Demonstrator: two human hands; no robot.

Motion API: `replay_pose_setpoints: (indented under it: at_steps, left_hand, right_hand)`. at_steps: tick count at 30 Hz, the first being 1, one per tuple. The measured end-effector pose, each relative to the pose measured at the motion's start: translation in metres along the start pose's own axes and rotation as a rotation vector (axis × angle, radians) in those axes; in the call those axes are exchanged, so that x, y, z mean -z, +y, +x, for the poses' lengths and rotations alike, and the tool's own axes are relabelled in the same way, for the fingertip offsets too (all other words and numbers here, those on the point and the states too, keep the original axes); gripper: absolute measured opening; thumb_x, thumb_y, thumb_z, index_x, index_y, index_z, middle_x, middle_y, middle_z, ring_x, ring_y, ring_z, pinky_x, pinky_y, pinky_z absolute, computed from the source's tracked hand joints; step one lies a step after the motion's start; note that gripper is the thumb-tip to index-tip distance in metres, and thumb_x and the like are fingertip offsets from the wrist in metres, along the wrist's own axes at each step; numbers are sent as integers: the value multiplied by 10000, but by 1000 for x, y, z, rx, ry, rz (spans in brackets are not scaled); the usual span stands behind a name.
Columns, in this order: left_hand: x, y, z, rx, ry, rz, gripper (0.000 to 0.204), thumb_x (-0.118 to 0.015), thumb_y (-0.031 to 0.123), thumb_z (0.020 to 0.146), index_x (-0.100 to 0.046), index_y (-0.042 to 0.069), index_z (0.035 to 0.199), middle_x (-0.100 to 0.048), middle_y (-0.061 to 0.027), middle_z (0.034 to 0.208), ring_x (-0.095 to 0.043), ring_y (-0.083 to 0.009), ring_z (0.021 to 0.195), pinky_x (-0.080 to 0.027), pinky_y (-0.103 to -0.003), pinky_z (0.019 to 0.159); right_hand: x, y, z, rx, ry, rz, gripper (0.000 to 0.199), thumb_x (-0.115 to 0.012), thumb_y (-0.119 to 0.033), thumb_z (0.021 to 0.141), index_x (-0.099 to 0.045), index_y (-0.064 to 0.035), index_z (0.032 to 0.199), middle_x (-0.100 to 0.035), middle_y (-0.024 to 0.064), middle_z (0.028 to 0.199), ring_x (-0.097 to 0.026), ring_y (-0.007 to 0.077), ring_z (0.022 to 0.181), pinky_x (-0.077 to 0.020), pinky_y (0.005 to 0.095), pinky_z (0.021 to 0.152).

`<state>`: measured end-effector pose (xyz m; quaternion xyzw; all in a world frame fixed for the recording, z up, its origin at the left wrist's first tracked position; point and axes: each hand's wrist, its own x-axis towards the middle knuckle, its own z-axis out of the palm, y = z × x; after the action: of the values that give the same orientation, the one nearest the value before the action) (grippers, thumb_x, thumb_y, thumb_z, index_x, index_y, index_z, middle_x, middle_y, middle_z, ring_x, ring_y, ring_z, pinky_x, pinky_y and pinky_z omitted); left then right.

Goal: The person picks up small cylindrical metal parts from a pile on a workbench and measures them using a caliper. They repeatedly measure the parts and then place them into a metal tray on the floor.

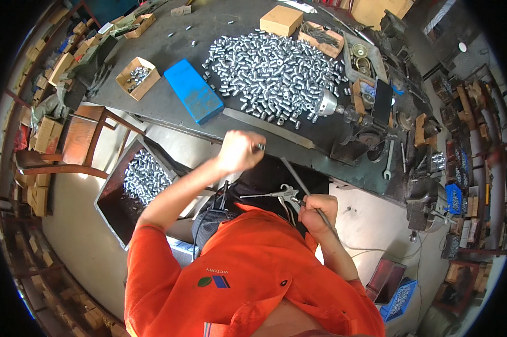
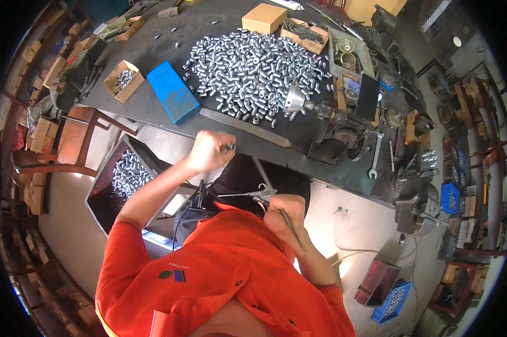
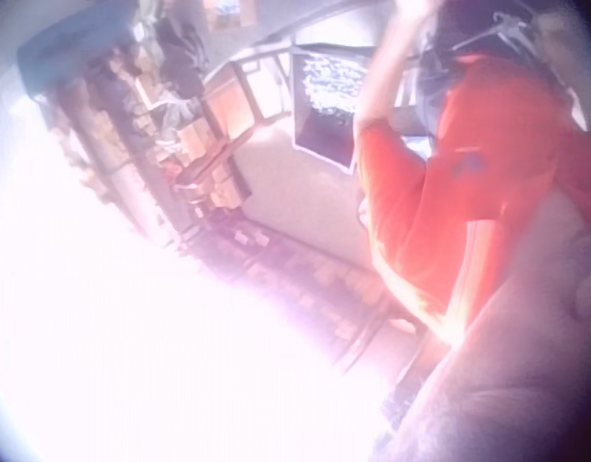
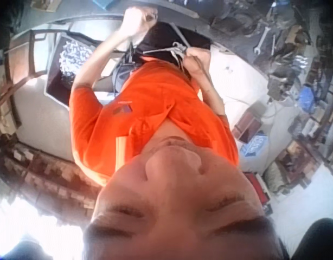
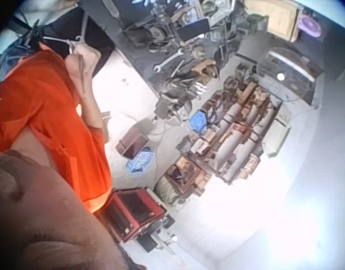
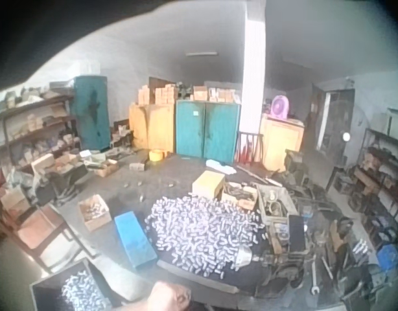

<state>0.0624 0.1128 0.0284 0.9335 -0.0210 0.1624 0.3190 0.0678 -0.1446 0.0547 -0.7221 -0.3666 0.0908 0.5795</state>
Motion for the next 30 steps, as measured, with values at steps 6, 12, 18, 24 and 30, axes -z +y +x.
replay_pose_setpoints:
  at_steps: [6, 12, 18, 24, 30]
  left_hand:
    - [29, -37, 126, 223, 143, -386, 396, -622, 54, 752, -561, -35, 1132, -670, -127, 809, -614, -123, 576, -498, -279, 581]
    - [89, -35, 83, 191, 282, -635, 412, -584, 32, 814, -481, -79, 1196, -635, -98, 824, -598, -123, 596, -486, -250, 609]
    - [130, -107, -90, 657, 433, -326, 261, -609, 88, 794, -619, -41, 1019, -651, -112, 666, -645, -146, 584, -495, -264, 582]
    - [116, -212, -249, 862, 343, -91, 415, -595, 30, 680, -598, -34, 1090, -662, -93, 660, -638, -137, 600, -494, -266, 595]
    - [90, -241, -250, 1033, 231, 540, 386, -598, 175, 718, -606, 72, 1090, -659, -161, 928, -640, -321, 846, -508, -400, 764]
  right_hand:
    - [-3, 13, -11, -65, -29, 95, 270, -432, 159, 633, -287, -11, 480, -399, 41, 454, -458, 113, 381, -348, 249, 370]
    - [-13, 8, -20, -192, -14, 75, 321, -510, 80, 653, -283, -55, 472, -408, 22, 426, -527, 138, 409, -436, 247, 536]
    - [-25, 3, -21, -301, -26, 403, 308, -454, 99, 669, -273, -49, 468, -400, 59, 443, -439, 133, 364, -408, 273, 420]
    - [-37, 6, -10, -232, -160, 475, 222, -348, 147, 641, -321, -18, 494, -408, 54, 467, -423, 109, 396, -383, 253, 356]
    - [-42, -5, -9, -242, -191, 421, 210, -391, 52, 652, -288, -33, 490, -416, 95, 464, -398, 146, 380, -385, 278, 369]
